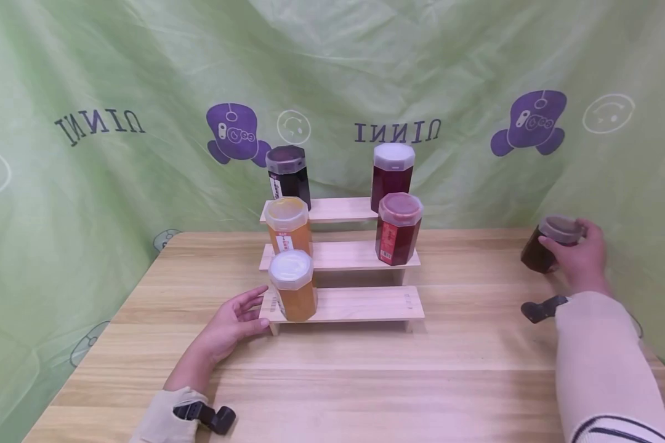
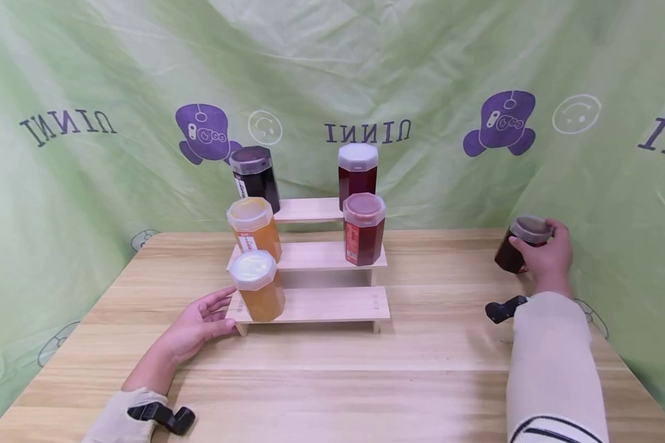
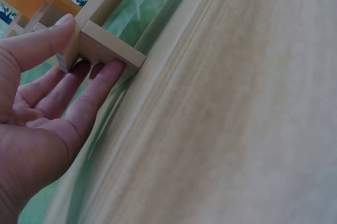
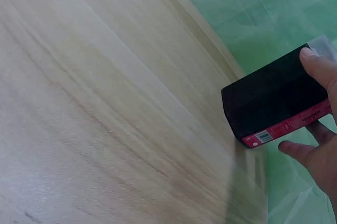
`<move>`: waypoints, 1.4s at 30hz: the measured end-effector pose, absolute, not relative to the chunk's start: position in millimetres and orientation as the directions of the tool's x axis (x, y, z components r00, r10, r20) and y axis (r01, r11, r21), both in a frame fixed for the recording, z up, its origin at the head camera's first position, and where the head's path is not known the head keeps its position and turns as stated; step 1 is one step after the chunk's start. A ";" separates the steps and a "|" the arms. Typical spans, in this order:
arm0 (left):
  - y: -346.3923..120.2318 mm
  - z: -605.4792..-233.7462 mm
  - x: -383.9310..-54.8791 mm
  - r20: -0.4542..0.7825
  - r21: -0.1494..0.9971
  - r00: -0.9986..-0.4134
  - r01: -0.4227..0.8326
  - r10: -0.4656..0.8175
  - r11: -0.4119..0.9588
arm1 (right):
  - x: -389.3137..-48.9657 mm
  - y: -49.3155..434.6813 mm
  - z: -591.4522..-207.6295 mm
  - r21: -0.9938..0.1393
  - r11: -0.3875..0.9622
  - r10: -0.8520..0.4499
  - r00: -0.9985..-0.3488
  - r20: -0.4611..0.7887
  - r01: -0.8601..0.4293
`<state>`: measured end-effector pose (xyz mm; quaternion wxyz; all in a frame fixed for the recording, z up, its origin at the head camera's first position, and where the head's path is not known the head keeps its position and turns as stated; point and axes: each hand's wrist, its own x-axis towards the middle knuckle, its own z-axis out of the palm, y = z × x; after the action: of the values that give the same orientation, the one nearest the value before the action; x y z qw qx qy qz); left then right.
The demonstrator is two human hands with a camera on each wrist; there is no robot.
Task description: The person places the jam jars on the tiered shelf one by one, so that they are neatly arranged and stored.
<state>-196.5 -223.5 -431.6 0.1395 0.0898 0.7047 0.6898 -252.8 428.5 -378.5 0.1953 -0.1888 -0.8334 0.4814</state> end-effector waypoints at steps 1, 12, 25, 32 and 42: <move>-223.8 -431.5 -196.4 -0.074 0.997 -0.945 -0.066 0.318 0.034 | -253.4 426.8 -378.8 -0.880 0.455 0.521 -0.842 0.140 0.135; -225.7 -432.6 -195.4 -0.070 0.998 -0.947 -0.064 0.314 0.030 | -258.3 414.7 -390.7 -0.951 0.269 0.684 -0.725 0.076 0.154; -225.4 -434.6 -197.6 -0.059 0.998 -0.949 -0.047 0.311 0.045 | -251.3 404.2 -389.5 -0.953 0.243 0.695 -0.718 0.041 0.181; -225.5 -431.1 -197.2 -0.068 0.997 -0.948 -0.054 0.312 0.054 | -247.2 397.3 -387.6 -0.953 0.242 0.688 -0.725 0.037 0.181; -223.7 -430.7 -198.4 -0.070 0.997 -0.945 -0.056 0.321 0.052 | -237.1 393.0 -386.6 -0.955 0.241 0.671 -0.741 0.035 0.173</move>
<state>-198.4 -223.7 -430.7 0.1380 0.0930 0.7119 0.6822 -237.1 393.0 -386.6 0.2264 -0.2797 -0.7543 0.5491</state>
